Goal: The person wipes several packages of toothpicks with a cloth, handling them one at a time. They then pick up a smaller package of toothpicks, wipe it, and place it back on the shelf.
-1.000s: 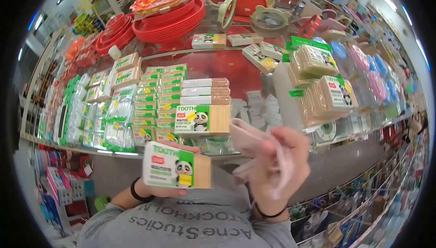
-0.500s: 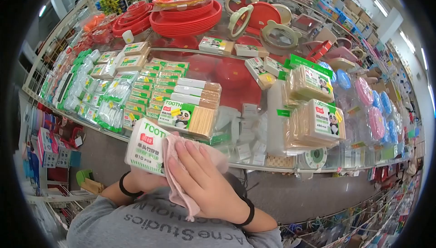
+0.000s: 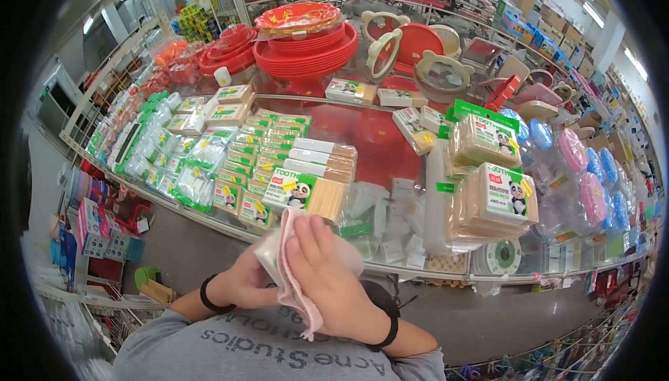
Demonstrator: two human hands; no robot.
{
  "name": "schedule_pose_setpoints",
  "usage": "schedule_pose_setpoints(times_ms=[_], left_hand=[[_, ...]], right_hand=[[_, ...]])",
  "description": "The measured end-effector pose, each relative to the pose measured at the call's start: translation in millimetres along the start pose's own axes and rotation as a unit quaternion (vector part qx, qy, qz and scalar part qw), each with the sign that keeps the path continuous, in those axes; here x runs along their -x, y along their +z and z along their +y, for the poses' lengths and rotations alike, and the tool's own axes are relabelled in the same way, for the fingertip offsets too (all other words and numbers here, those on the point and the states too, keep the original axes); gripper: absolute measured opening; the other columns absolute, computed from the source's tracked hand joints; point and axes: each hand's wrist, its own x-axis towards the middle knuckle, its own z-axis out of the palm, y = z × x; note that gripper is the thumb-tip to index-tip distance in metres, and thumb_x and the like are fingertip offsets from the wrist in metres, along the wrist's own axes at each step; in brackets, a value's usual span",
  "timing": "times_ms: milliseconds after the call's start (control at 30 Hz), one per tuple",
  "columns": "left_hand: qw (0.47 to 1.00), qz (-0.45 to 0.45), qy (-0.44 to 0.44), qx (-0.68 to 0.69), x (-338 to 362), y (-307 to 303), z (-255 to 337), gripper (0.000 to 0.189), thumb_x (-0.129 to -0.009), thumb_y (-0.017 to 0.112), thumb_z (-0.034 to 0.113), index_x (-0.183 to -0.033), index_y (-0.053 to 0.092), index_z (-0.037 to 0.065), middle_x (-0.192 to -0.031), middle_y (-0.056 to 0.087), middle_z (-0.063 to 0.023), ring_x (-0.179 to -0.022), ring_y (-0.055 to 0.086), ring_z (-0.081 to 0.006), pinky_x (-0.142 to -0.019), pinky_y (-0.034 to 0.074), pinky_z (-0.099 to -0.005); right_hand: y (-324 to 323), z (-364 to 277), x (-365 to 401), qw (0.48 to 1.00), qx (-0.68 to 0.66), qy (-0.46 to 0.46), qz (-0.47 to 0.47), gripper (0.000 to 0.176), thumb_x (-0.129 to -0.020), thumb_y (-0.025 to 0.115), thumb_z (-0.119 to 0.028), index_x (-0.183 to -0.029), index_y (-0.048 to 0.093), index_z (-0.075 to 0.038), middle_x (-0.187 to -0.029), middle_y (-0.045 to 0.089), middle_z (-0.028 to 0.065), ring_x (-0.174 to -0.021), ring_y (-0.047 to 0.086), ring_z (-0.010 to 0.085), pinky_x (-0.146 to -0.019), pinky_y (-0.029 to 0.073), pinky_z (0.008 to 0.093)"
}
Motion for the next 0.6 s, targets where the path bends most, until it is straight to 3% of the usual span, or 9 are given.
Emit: schedule_pose_setpoints(times_ms=[67,133,200,300,433,467,500,533,600], left_hand=[[0.994,-0.068,0.021,-0.084,-5,2,5,0.072,-0.083,0.076,0.007,-0.143,0.036,0.001,-0.141,0.044,-0.0104,-0.127,0.047,-0.0183,-0.104,0.042,-0.0361],[0.992,-0.074,0.029,-0.096,-8,4,1,0.071,-0.081,0.079,0.011,-0.140,0.040,-0.001,-0.137,0.047,-0.0122,-0.124,0.051,-0.0217,-0.102,0.043,-0.0358],[0.980,-0.035,0.105,-0.164,-14,6,1,0.076,-0.079,0.081,0.016,-0.140,0.041,-0.001,-0.131,0.053,-0.0140,-0.118,0.056,-0.0247,-0.099,0.044,-0.0357],[0.969,-0.032,0.110,-0.218,-13,-3,3,0.078,-0.077,0.082,0.019,-0.140,0.041,-0.002,-0.128,0.054,-0.0154,-0.114,0.058,-0.0276,-0.098,0.044,-0.0357],[0.975,-0.054,0.100,-0.192,-3,-18,6,0.073,-0.079,0.079,0.012,-0.140,0.042,-0.002,-0.132,0.051,-0.0139,-0.119,0.056,-0.0253,-0.101,0.043,-0.0361],[0.988,-0.042,0.101,-0.110,1,-18,6,0.072,-0.081,0.074,0.006,-0.142,0.036,-0.003,-0.136,0.049,-0.0144,-0.123,0.053,-0.0249,-0.103,0.042,-0.0365],[0.994,-0.030,0.101,-0.026,4,-17,5,0.072,-0.083,0.069,-0.001,-0.145,0.031,-0.004,-0.140,0.046,-0.0148,-0.128,0.050,-0.0245,-0.105,0.041,-0.0369],[0.993,-0.018,0.100,0.059,5,-18,4,0.073,-0.085,0.063,-0.008,-0.147,0.025,-0.005,-0.144,0.043,-0.0153,-0.132,0.046,-0.0241,-0.108,0.039,-0.0374],[0.990,-0.022,0.135,0.029,2,-23,2,0.075,-0.086,0.057,-0.011,-0.149,0.017,-0.006,-0.147,0.039,-0.0176,-0.135,0.043,-0.0244,-0.109,0.038,-0.0384]], right_hand=[[7,6,6,0.999,0.012,-0.008,0.030,0.083,-0.080,0.069,-0.020,-0.146,0.028,0.008,-0.152,0.023,0.0346,-0.140,0.022,0.0560,-0.113,0.024,0.0584],[8,9,8,0.998,0.049,0.000,0.047,0.088,-0.077,0.071,-0.020,-0.148,0.025,0.006,-0.153,0.021,0.0343,-0.139,0.021,0.0575,-0.112,0.025,0.0591],[8,9,6,0.996,0.071,-0.008,0.056,0.090,-0.076,0.071,-0.020,-0.148,0.024,0.006,-0.153,0.020,0.0343,-0.139,0.022,0.0569,-0.112,0.027,0.0585],[10,10,-1,0.996,0.064,-0.009,0.055,0.088,-0.080,0.070,-0.022,-0.149,0.023,0.005,-0.154,0.021,0.0329,-0.140,0.023,0.0546,-0.112,0.027,0.0583],[18,14,-6,0.993,-0.012,-0.013,0.118,0.079,-0.092,0.061,-0.022,-0.152,0.016,0.001,-0.154,0.021,0.0310,-0.139,0.027,0.0500,-0.113,0.027,0.0515],[22,17,-5,0.990,-0.067,0.000,0.123,0.076,-0.096,0.058,-0.021,-0.153,0.012,0.001,-0.154,0.022,0.0306,-0.139,0.029,0.0483,-0.113,0.028,0.0483],[19,1,-12,0.941,-0.265,0.169,0.126,0.102,-0.092,0.062,-0.041,-0.153,-0.009,-0.001,-0.159,0.016,0.0196,-0.143,0.028,0.0276,-0.115,0.028,0.0388],[23,3,-12,0.940,-0.265,0.171,0.130,0.102,-0.092,0.062,-0.041,-0.153,-0.009,-0.001,-0.159,0.016,0.0196,-0.143,0.028,0.0276,-0.115,0.028,0.0388],[27,8,-11,0.973,-0.155,0.121,0.117,0.109,-0.088,0.068,-0.040,-0.153,-0.010,-0.001,-0.157,0.020,0.0187,-0.140,0.032,0.0286,-0.113,0.031,0.0371]])
